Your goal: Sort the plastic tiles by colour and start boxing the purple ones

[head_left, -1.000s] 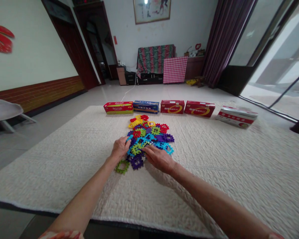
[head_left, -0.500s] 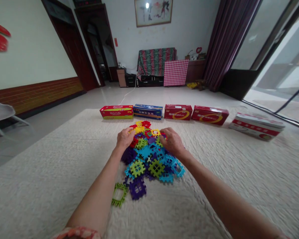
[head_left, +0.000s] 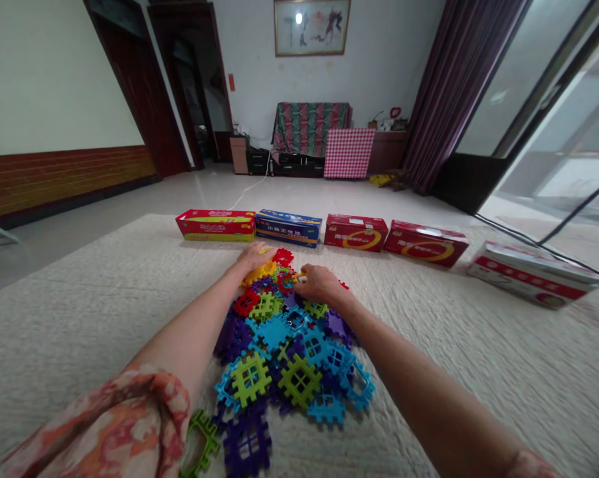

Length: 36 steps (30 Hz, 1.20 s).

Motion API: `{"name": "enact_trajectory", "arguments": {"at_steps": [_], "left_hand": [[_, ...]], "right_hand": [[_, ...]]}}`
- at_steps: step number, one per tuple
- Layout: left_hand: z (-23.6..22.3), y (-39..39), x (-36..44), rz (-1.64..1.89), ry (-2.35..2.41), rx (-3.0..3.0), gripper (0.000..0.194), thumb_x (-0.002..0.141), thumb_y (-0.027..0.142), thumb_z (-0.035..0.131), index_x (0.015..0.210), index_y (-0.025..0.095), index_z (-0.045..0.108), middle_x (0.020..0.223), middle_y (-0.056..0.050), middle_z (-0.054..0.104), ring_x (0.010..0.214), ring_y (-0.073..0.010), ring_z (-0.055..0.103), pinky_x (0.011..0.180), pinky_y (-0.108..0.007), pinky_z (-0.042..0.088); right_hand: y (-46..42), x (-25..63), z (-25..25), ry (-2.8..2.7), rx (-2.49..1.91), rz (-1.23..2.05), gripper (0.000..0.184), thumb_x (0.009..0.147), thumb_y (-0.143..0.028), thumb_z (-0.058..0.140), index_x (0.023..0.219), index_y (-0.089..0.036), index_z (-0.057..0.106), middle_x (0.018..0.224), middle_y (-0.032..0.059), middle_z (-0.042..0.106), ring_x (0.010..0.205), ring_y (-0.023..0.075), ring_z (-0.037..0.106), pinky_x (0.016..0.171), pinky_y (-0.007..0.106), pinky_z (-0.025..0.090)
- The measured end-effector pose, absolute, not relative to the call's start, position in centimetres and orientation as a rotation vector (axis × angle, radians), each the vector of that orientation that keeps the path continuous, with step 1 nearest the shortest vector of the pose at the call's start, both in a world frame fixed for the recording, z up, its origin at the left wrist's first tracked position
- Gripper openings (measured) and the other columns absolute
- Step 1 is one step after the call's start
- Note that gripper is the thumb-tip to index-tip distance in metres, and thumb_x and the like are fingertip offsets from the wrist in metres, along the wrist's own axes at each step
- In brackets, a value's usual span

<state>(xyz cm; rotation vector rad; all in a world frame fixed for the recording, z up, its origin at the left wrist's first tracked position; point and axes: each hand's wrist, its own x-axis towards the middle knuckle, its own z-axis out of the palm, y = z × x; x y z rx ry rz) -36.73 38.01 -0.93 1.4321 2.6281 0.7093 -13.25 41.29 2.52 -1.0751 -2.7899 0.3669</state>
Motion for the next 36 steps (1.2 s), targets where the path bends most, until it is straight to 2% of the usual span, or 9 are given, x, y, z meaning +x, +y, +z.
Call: {"name": "enact_trajectory", "arguments": {"at_steps": [5, 12, 15, 18, 22, 24, 30, 36], "left_hand": [[-0.7, 38.8, -34.5, 0.634, 2.504, 1.524, 0.056, 0.079, 0.055, 0.057, 0.126, 0.024, 0.062, 0.134, -0.009, 0.06, 0.123, -0.0282, 0.056, 0.103, -0.038, 0.042], [0.9, 35.6, -29.8, 0.582, 2.255, 1.776, 0.048, 0.087, 0.045, 0.047, 0.125, 0.02, 0.065, 0.133, -0.006, 0.061, 0.125, -0.0234, 0.055, 0.107, -0.03, 0.038], [2.4, 33.1, -29.3, 0.753, 2.299, 1.763, 0.049, 0.088, 0.044, 0.045, 0.126, 0.019, 0.064, 0.134, -0.006, 0.06, 0.126, -0.0218, 0.054, 0.109, -0.03, 0.037], [3.2, 29.2, -30.7, 0.887, 2.434, 1.699, 0.051, 0.087, 0.046, 0.045, 0.126, 0.019, 0.064, 0.135, -0.004, 0.06, 0.126, -0.0215, 0.054, 0.11, -0.03, 0.036], [2.1, 24.3, -33.4, 0.781, 2.574, 1.368, 0.05, 0.082, 0.049, 0.05, 0.117, 0.019, 0.069, 0.123, -0.003, 0.068, 0.118, -0.0229, 0.06, 0.104, -0.028, 0.043], [0.9, 23.1, -33.9, 0.735, 2.559, 1.295, 0.049, 0.083, 0.049, 0.051, 0.115, 0.018, 0.07, 0.121, -0.004, 0.069, 0.116, -0.0242, 0.061, 0.103, -0.032, 0.044], [-1.9, 23.2, -33.1, 0.858, 2.549, 1.322, 0.045, 0.084, 0.047, 0.05, 0.115, 0.02, 0.068, 0.123, -0.002, 0.068, 0.117, -0.022, 0.06, 0.104, -0.033, 0.044], [-2.9, 23.2, -33.6, 0.942, 2.545, 1.296, 0.044, 0.084, 0.048, 0.05, 0.115, 0.022, 0.068, 0.121, 0.0, 0.069, 0.116, -0.0209, 0.062, 0.105, -0.034, 0.044]], "right_hand": [[40.5, -11.2, 3.2, -2.83, -1.035, 0.385, 0.042, 0.076, -0.038, 0.059, 0.111, -0.018, 0.067, 0.1, 0.013, 0.073, 0.09, 0.0265, 0.067, 0.073, 0.032, 0.049], [38.3, -7.5, 3.4, -2.761, -0.942, 0.54, 0.037, 0.077, -0.034, 0.059, 0.11, -0.018, 0.068, 0.097, 0.0112, 0.073, 0.085, 0.0262, 0.067, 0.073, 0.035, 0.049], [37.6, -5.3, 3.8, -2.599, -0.854, 0.67, 0.046, 0.078, -0.031, 0.059, 0.122, -0.019, 0.062, 0.107, 0.0098, 0.072, 0.089, 0.0237, 0.067, 0.078, 0.034, 0.05], [38.9, -2.1, 3.6, -2.47, -0.781, 0.637, 0.057, 0.076, -0.028, 0.061, 0.132, -0.017, 0.054, 0.116, 0.0117, 0.068, 0.097, 0.0247, 0.065, 0.086, 0.038, 0.05], [43.7, 3.1, 1.3, -2.396, -0.926, 0.467, 0.068, 0.065, -0.015, 0.061, 0.132, -0.014, 0.051, 0.124, 0.0156, 0.063, 0.107, 0.0287, 0.062, 0.093, 0.042, 0.048], [46.0, 5.5, -0.1, -2.379, -1.006, 0.441, 0.069, 0.062, -0.013, 0.06, 0.131, -0.015, 0.051, 0.125, 0.0152, 0.062, 0.111, 0.0292, 0.06, 0.097, 0.043, 0.046], [48.2, 9.1, -2.4, -2.299, -1.091, 0.467, 0.071, 0.069, -0.023, 0.061, 0.137, -0.014, 0.044, 0.134, 0.0179, 0.051, 0.109, 0.0254, 0.06, 0.09, 0.037, 0.05], [47.9, 9.4, -2.4, -2.368, -1.066, 0.344, 0.05, 0.073, -0.028, 0.06, 0.121, -0.014, 0.058, 0.108, 0.0126, 0.062, 0.096, 0.0242, 0.059, 0.088, 0.038, 0.047]]}}
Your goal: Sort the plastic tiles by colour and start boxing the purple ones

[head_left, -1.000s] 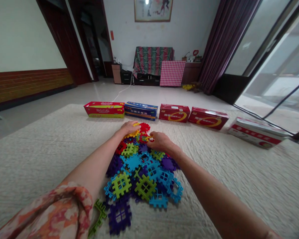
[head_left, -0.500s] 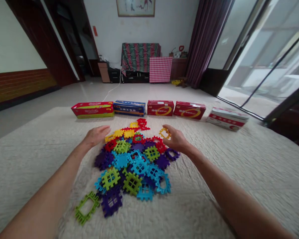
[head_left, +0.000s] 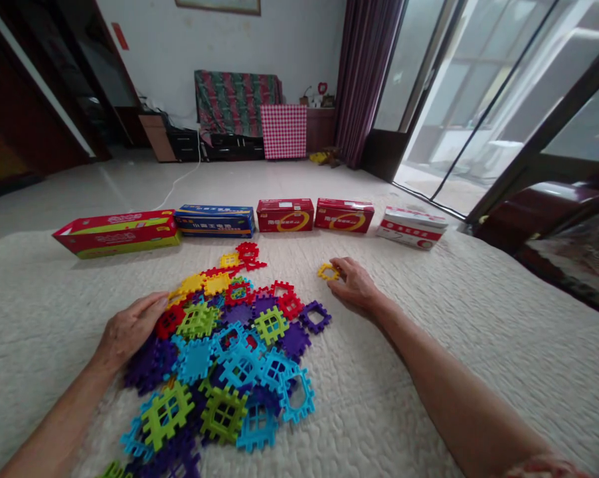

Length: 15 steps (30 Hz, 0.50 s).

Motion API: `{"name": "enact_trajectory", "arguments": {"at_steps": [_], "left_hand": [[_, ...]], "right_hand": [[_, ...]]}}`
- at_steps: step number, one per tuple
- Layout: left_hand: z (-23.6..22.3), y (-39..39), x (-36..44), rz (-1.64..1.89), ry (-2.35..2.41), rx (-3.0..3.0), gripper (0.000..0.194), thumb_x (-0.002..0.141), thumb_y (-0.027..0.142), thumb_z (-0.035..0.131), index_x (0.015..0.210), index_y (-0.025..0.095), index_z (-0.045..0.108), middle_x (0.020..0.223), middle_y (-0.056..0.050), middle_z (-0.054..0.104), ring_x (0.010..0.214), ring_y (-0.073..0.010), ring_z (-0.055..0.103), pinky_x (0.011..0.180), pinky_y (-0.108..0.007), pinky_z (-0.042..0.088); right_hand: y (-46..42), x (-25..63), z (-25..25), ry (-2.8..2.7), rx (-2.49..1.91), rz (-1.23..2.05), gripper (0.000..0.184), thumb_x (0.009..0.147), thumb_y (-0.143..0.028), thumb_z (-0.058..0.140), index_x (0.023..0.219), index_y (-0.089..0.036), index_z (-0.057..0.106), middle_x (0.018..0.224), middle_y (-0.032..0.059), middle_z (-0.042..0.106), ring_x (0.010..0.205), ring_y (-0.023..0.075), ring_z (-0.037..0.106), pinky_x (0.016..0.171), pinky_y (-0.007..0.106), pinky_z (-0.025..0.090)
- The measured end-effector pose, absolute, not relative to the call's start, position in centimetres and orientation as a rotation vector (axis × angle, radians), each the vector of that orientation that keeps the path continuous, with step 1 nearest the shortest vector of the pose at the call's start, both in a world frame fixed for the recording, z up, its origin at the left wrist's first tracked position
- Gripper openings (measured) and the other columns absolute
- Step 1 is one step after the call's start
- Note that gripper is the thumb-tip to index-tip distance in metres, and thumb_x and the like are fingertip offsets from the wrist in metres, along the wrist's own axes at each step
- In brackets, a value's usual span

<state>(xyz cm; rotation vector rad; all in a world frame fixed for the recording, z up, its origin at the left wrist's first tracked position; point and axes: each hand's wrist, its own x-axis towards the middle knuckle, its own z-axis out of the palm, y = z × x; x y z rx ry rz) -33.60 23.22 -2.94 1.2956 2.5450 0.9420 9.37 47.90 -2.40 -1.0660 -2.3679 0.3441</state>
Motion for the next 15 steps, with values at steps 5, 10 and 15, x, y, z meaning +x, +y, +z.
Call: {"name": "enact_trajectory", "arguments": {"at_steps": [5, 10, 15], "left_hand": [[-2.9, 23.2, -33.4, 0.873, 2.563, 1.275, 0.05, 0.083, 0.052, 0.046, 0.116, 0.02, 0.067, 0.126, -0.002, 0.066, 0.12, -0.0223, 0.059, 0.11, -0.036, 0.039], [-3.2, 23.1, -33.8, 0.844, 2.599, 1.242, 0.052, 0.082, 0.057, 0.043, 0.115, 0.024, 0.067, 0.128, 0.001, 0.065, 0.123, -0.0217, 0.056, 0.114, -0.037, 0.034], [-3.1, 23.1, -33.7, 0.86, 2.619, 1.25, 0.054, 0.078, 0.06, 0.041, 0.11, 0.025, 0.068, 0.125, 0.001, 0.067, 0.12, -0.0222, 0.059, 0.114, -0.037, 0.035]], "right_hand": [[47.8, 9.5, -2.7, -2.299, -1.037, 0.385, 0.051, 0.071, -0.022, 0.059, 0.121, -0.014, 0.055, 0.108, 0.0119, 0.062, 0.097, 0.0234, 0.058, 0.089, 0.037, 0.047], [48.7, 9.5, -3.0, -2.259, -1.077, 0.342, 0.048, 0.071, -0.015, 0.053, 0.12, -0.013, 0.056, 0.119, 0.0139, 0.061, 0.109, 0.0257, 0.054, 0.098, 0.04, 0.043], [50.7, 9.5, -1.9, -2.367, -1.153, 0.389, 0.059, 0.068, -0.017, 0.058, 0.127, -0.01, 0.053, 0.126, 0.0176, 0.056, 0.112, 0.0265, 0.054, 0.099, 0.039, 0.042]]}}
